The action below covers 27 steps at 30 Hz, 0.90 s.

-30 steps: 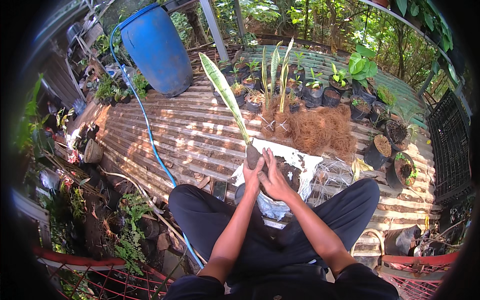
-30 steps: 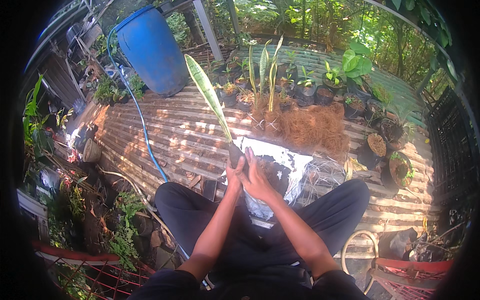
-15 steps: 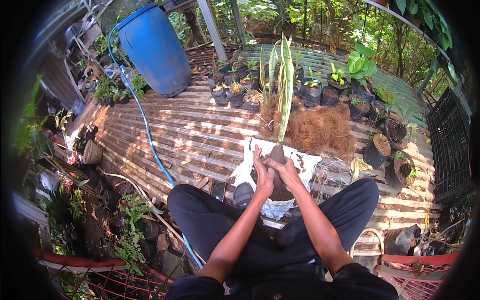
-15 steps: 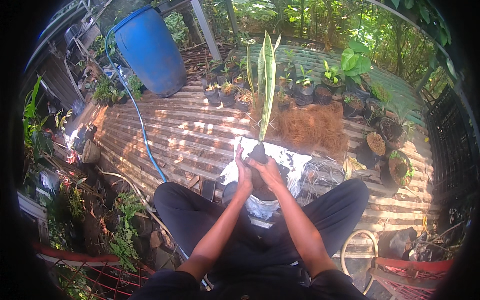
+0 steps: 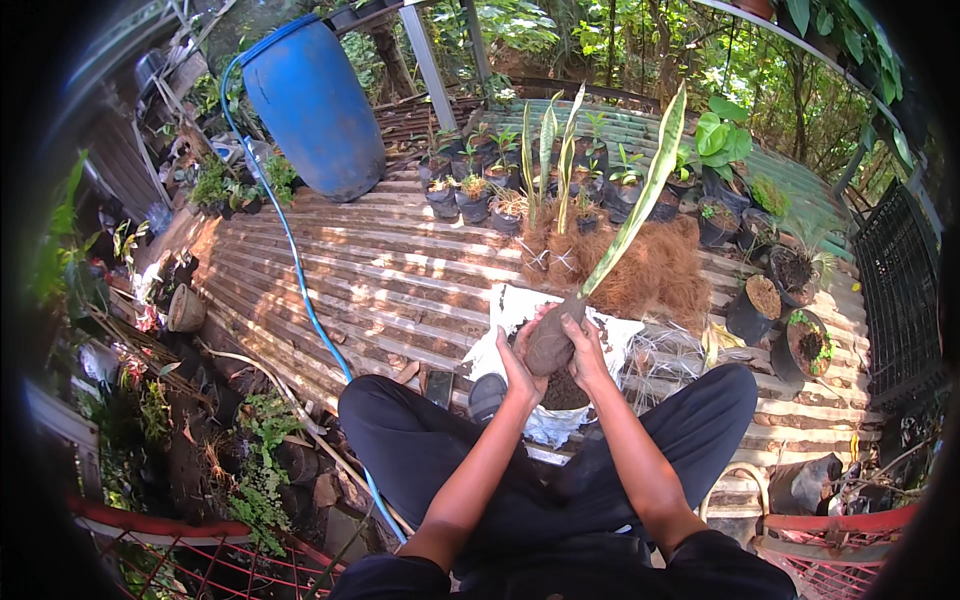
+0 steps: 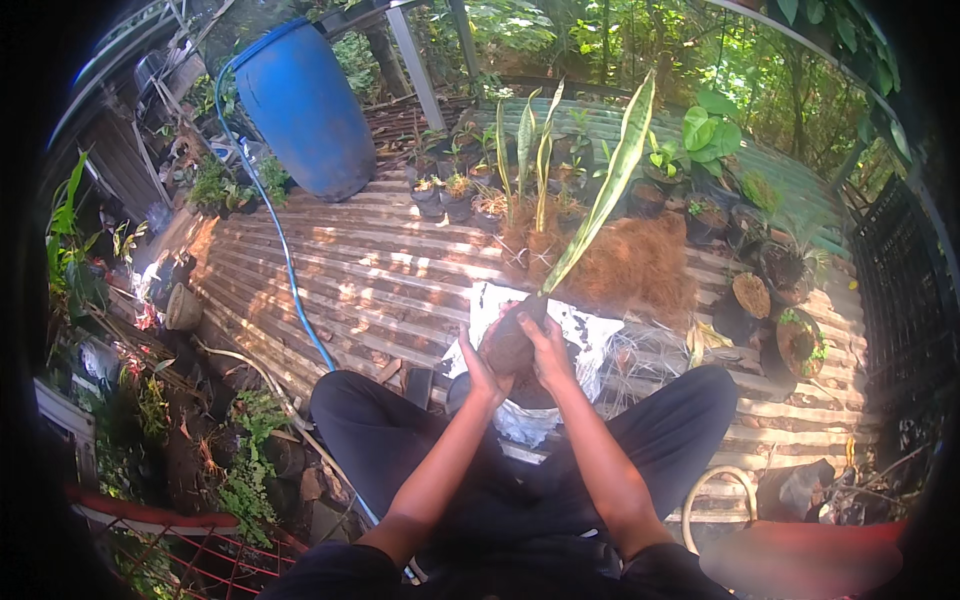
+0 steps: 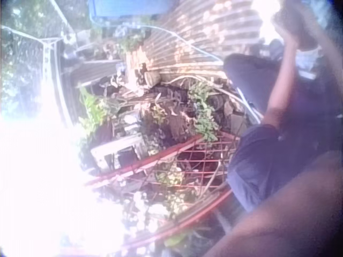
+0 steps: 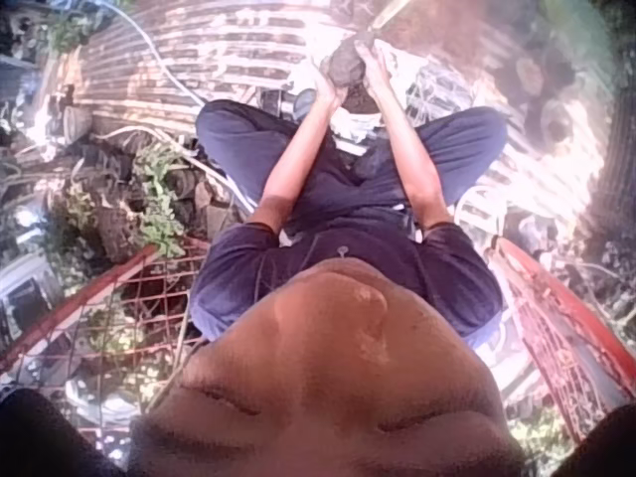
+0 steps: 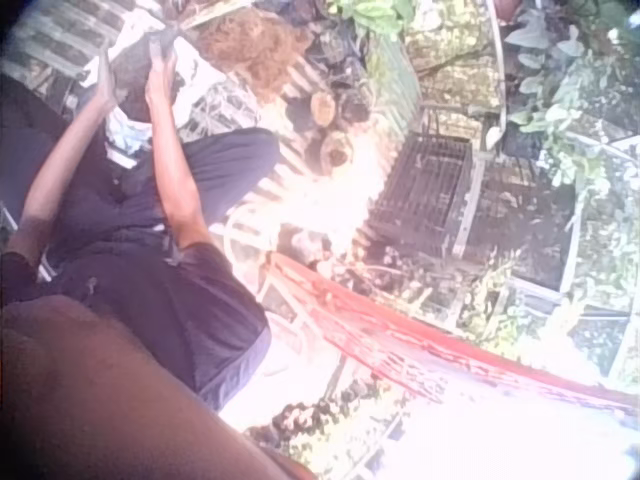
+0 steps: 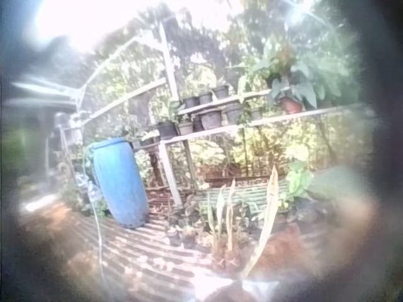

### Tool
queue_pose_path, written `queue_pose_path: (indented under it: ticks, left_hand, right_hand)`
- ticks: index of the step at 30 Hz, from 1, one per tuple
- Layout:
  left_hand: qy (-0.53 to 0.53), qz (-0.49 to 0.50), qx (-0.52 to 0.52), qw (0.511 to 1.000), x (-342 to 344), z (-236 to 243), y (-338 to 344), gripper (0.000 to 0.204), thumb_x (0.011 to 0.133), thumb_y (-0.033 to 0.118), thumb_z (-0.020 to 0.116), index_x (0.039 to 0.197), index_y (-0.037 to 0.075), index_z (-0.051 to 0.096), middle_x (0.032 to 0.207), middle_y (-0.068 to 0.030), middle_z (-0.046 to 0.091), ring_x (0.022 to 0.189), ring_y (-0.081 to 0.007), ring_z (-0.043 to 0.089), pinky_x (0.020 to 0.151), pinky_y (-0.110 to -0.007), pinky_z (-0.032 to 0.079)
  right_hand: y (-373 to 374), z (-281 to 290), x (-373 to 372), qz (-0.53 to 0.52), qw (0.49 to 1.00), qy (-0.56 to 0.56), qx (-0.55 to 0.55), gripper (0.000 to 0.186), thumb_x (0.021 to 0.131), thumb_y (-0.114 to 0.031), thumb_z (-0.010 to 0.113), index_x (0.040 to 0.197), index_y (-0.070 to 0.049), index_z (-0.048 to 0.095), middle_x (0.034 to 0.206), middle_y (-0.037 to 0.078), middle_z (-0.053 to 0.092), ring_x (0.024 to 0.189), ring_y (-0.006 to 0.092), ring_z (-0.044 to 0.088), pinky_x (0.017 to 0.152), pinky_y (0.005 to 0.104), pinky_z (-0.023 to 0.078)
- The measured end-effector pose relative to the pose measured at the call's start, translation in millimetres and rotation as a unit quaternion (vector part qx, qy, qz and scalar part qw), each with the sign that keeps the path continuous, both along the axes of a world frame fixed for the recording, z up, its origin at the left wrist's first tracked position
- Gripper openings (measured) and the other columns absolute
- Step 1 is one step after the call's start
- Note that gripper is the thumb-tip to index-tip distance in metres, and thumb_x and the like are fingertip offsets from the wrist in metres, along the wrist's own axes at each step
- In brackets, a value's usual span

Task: The person sits cross-legged and repeatedly packs soil around the root base of a single snake plant, shaping it into a compact ball by hand. The person rotates the plant and adds more soil from a nearby bag to build up the root ball.

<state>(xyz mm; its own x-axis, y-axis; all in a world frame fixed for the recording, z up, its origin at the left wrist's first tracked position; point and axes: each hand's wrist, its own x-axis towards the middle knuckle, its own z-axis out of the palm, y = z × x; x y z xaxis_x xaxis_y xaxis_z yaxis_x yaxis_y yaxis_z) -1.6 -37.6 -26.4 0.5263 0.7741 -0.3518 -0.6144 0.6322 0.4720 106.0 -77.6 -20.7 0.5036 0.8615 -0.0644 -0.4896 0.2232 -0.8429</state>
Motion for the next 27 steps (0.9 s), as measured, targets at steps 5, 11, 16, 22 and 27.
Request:
queue_pose_path:
  ticks: [5,11,16,22,27]
  left_hand:
    - [0.041,-0.022,-0.019,0.999,0,-6,-6,0.074,0.095,0.072,0.034,0.122,0.007,0.057,0.123,-0.0081,0.06,0.12,-0.0234,0.056,0.106,-0.038,0.042]
    - [0.085,-0.04,0.03,0.995,8,-13,-14,0.079,0.094,0.074,0.035,0.126,0.006,0.057,0.125,-0.0094,0.06,0.12,-0.0232,0.055,0.105,-0.039,0.042]
    - [0.019,-0.108,-0.071,0.991,2,6,-21,0.092,0.09,0.08,0.033,0.141,0.006,0.05,0.141,-0.013,0.053,0.132,-0.0282,0.051,0.11,-0.044,0.041]
    - [-0.009,-0.168,-0.079,0.982,-14,14,-13,0.098,0.083,0.088,0.027,0.151,0.019,0.042,0.15,-0.0115,0.046,0.138,-0.0322,0.045,0.111,-0.052,0.037]
    - [-0.035,-0.231,-0.072,0.97,-9,-3,-12,0.097,0.082,0.089,0.024,0.15,0.022,0.043,0.151,-0.0089,0.046,0.138,-0.0303,0.045,0.11,-0.051,0.038]
  right_hand:
    - [-4,-1,3,0.033,0.99,0.004,0.14,0.053,0.088,-0.038,0.074,0.12,0.001,0.06,0.122,0.02,0.066,0.11,0.0237,0.066,0.096,0.038,0.052]
    - [-7,4,4,-0.019,1.0,-0.023,-0.004,0.019,0.084,-0.015,0.076,0.089,-0.006,0.06,0.079,0.005,0.067,0.074,0.0156,0.065,0.073,0.0335,0.054]
    - [-9,12,15,0.024,0.983,-0.144,-0.114,0.034,0.082,-0.023,0.081,0.103,-0.002,0.064,0.096,0.006,0.069,0.091,0.0157,0.065,0.086,0.0321,0.051]
    - [-13,33,3,0.095,0.982,-0.165,0.011,0.06,0.077,-0.025,0.087,0.124,0.002,0.06,0.116,0.01,0.068,0.109,0.0202,0.063,0.101,0.0357,0.046]
    - [-23,55,-2,0.152,0.973,-0.153,-0.082,0.081,0.063,-0.023,0.088,0.133,0.001,0.055,0.116,0.015,0.066,0.105,0.0269,0.064,0.094,0.0371,0.05]
